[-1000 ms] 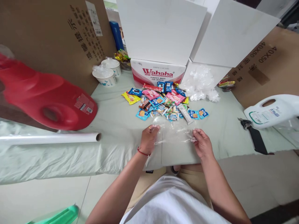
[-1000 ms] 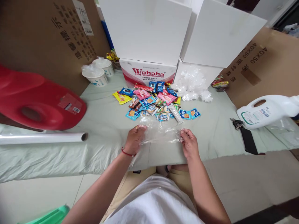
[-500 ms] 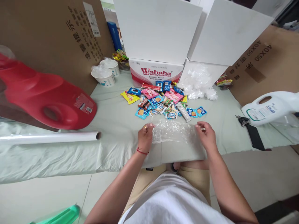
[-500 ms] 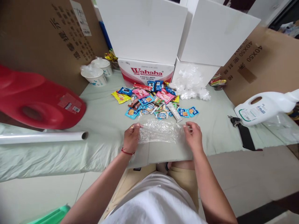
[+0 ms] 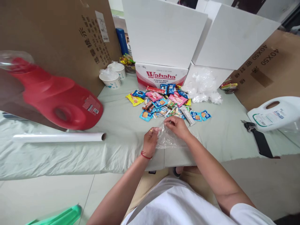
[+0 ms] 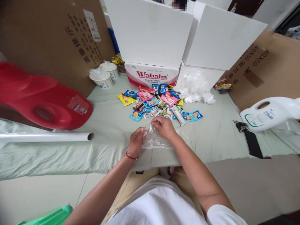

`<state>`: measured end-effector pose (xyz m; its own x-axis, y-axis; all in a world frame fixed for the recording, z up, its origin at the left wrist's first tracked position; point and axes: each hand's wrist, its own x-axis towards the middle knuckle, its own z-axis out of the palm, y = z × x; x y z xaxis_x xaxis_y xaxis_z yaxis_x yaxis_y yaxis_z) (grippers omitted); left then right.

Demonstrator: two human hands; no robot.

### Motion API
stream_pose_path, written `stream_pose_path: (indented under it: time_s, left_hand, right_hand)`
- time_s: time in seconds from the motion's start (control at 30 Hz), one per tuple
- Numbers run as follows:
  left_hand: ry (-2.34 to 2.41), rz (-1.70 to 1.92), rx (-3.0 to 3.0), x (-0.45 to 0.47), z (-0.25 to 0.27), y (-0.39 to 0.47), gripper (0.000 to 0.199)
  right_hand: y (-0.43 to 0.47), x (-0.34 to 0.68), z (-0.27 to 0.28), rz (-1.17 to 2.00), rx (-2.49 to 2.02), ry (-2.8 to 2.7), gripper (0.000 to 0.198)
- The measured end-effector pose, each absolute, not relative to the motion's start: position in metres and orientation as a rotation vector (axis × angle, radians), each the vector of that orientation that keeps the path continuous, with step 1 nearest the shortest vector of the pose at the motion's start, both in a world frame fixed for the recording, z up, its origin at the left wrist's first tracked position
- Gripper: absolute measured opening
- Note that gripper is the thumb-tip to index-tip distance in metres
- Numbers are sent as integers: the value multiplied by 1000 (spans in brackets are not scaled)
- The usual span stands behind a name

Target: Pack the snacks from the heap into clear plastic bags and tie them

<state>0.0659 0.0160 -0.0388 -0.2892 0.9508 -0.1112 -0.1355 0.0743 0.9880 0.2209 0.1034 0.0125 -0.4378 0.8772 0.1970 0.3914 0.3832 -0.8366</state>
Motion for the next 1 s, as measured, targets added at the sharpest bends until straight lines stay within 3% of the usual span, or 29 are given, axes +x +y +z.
stream_pose_path:
  time_s: [0.17, 0.33, 0.5, 0.63, 0.73, 0.9, 1.0]
  left_hand:
    - [1374, 1401, 756, 64, -37, 19, 65]
    - [1351, 1391, 758, 66, -30, 22, 52]
    - [1312, 1377, 743, 64, -32, 25, 31]
    - [1314, 1378, 766, 63, -32, 25, 28]
    - [1312, 1365, 781, 63, -30, 23, 29]
    - [1363, 1362, 819, 60, -24, 28, 44]
    - [1354, 1327, 866, 55, -19, 37, 35]
  right_hand:
    - [99, 222, 16, 920, -970, -2016, 40]
    - [99, 219, 14, 827, -886, -2074, 12]
    - [99, 218, 9, 827, -873, -2075, 15]
    - [99, 218, 8, 771, -967, -2030, 32]
    - [100, 219, 7, 754, -944, -2083, 16]
    - [97, 219, 4, 758, -943, -2104, 17]
    - [94, 220, 4, 757, -950, -2122, 18]
